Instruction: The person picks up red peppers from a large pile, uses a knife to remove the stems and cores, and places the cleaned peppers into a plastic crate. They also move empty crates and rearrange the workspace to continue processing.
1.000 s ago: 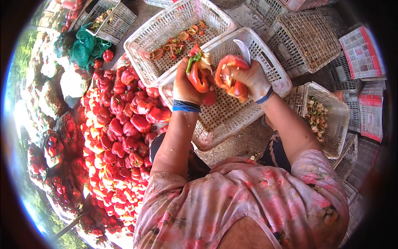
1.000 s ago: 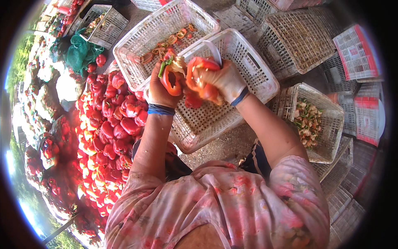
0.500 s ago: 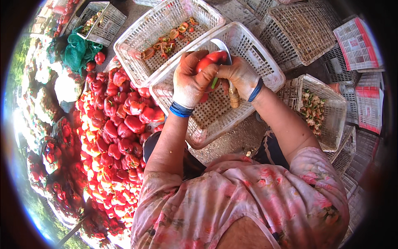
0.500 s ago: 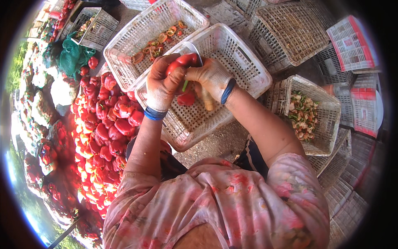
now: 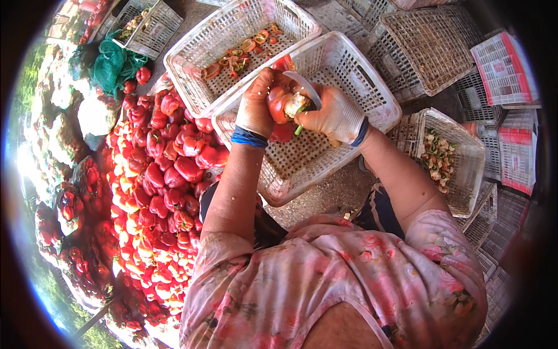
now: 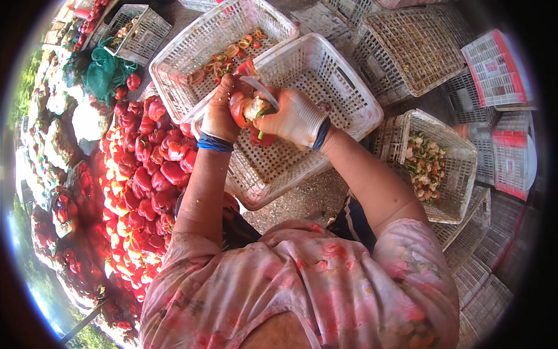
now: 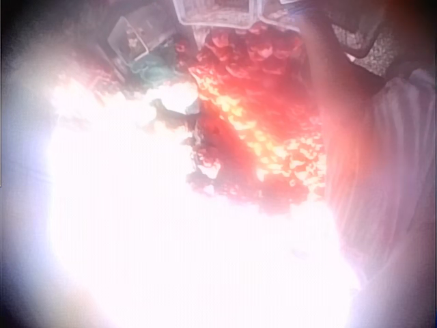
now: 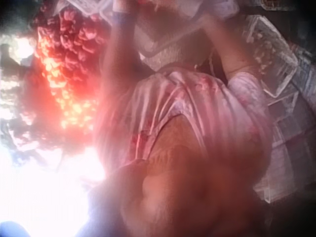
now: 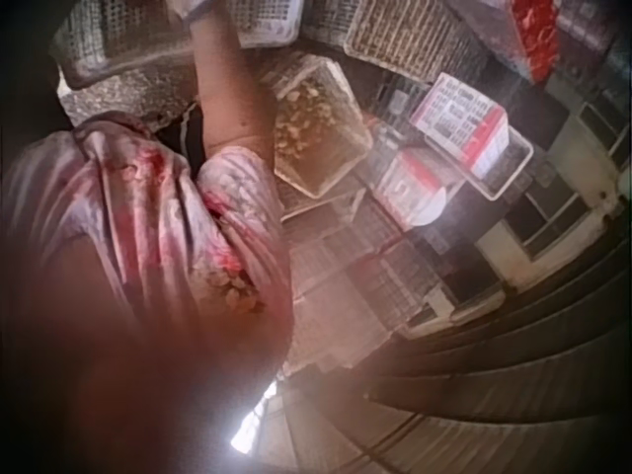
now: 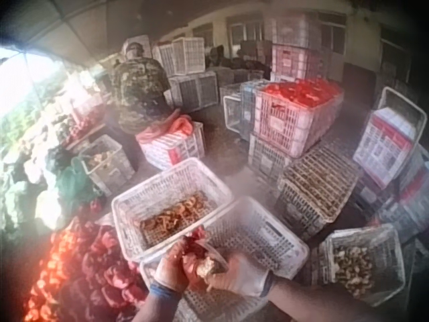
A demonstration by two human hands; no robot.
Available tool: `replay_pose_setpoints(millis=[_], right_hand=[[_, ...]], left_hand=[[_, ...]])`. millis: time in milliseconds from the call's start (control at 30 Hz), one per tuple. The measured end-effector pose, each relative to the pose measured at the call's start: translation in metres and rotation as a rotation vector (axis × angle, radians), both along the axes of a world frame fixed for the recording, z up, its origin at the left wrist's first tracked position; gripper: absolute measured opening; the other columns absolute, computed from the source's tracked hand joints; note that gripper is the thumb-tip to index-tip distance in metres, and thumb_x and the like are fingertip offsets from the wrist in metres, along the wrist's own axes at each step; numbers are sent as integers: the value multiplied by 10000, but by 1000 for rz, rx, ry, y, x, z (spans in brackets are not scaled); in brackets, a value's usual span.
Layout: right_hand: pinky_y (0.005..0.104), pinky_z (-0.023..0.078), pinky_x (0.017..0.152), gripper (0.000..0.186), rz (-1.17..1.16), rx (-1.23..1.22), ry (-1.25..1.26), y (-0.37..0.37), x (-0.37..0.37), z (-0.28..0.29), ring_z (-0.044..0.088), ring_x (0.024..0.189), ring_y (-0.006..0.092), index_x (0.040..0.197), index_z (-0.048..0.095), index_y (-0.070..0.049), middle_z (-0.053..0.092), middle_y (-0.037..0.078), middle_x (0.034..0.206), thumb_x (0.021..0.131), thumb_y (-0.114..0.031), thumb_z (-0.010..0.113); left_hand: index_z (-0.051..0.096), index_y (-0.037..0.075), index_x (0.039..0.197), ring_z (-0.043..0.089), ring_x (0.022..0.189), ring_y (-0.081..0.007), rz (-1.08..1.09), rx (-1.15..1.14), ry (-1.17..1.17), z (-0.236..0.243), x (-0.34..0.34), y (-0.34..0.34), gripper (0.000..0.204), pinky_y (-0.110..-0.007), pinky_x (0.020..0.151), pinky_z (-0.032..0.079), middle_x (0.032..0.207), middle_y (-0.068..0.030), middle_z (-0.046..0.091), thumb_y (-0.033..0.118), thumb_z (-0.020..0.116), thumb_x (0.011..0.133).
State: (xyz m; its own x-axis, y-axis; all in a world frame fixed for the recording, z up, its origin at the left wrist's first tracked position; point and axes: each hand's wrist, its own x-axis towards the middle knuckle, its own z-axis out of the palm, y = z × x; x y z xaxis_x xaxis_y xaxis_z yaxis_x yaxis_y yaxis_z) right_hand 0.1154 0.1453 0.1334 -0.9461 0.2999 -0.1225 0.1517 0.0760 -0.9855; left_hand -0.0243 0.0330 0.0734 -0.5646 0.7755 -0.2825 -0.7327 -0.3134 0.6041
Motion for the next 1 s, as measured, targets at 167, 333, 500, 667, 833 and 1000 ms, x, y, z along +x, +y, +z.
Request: replay_pose_setpoints(millis=[167, 333, 500, 667, 833, 1000], right_hand=[[238, 429, 394, 275, -113, -392, -153, 8, -1, -23, 560, 473, 137, 993, 672, -46, 666, 65, 728, 831, -263, 719], [269, 444, 415, 320, -317, -551, -109, -8, 5, -20, 538, 459, 143, 1034, 630, -20, 614, 59, 681, 860, -283, 684], [291, 434, 434, 353, -505, 16, -189, 43, 47, -3, 490, 440, 126, 1098, 622, 2, 542, 44, 615, 870, -264, 656], [293, 367, 341, 477, -708, 476, -566, 163, 193, -35, 473, 398, 126, 1237, 570, -1, 647, 92, 796, 876, -302, 650], [342, 355, 331, 283, -864, 560, -1098, 187, 350, -119, 460, 391, 178, 998, 591, -31, 503, 58, 614, 869, -273, 661], [358, 385, 371, 364, -1024, 445, -1024, 234, 367, -114, 450, 410, 201, 1116, 637, -57, 555, 67, 684, 919, -357, 581]], left_hand=[[644, -5, 1190, 665, 832, -181, -35, -365, 444, 1, -5, -7, 396, -324, 752, 553, 1001, -101, 704, 328, 598, 981], [661, -16, 1177, 635, 960, -185, -271, -448, 776, 27, 23, -6, 448, -318, 877, 497, 1029, -131, 708, 375, 617, 963], [694, 23, 1131, 679, 965, -255, -242, -747, 1065, 54, -18, -64, 529, -339, 867, 516, 1041, -164, 717, 462, 715, 837], [669, 23, 1128, 626, 740, -139, 313, -1066, 725, -42, -117, -201, 434, -296, 657, 521, 929, -63, 698, 363, 703, 859], [512, 18, 1369, 574, 1218, -362, 421, -1701, 364, -174, -144, -356, 906, -397, 1024, 452, 1304, -261, 589, 492, 787, 647], [473, 27, 1390, 568, 1225, -366, 368, -1626, 217, -302, -165, -432, 928, -399, 1012, 469, 1338, -256, 559, 434, 822, 633]])
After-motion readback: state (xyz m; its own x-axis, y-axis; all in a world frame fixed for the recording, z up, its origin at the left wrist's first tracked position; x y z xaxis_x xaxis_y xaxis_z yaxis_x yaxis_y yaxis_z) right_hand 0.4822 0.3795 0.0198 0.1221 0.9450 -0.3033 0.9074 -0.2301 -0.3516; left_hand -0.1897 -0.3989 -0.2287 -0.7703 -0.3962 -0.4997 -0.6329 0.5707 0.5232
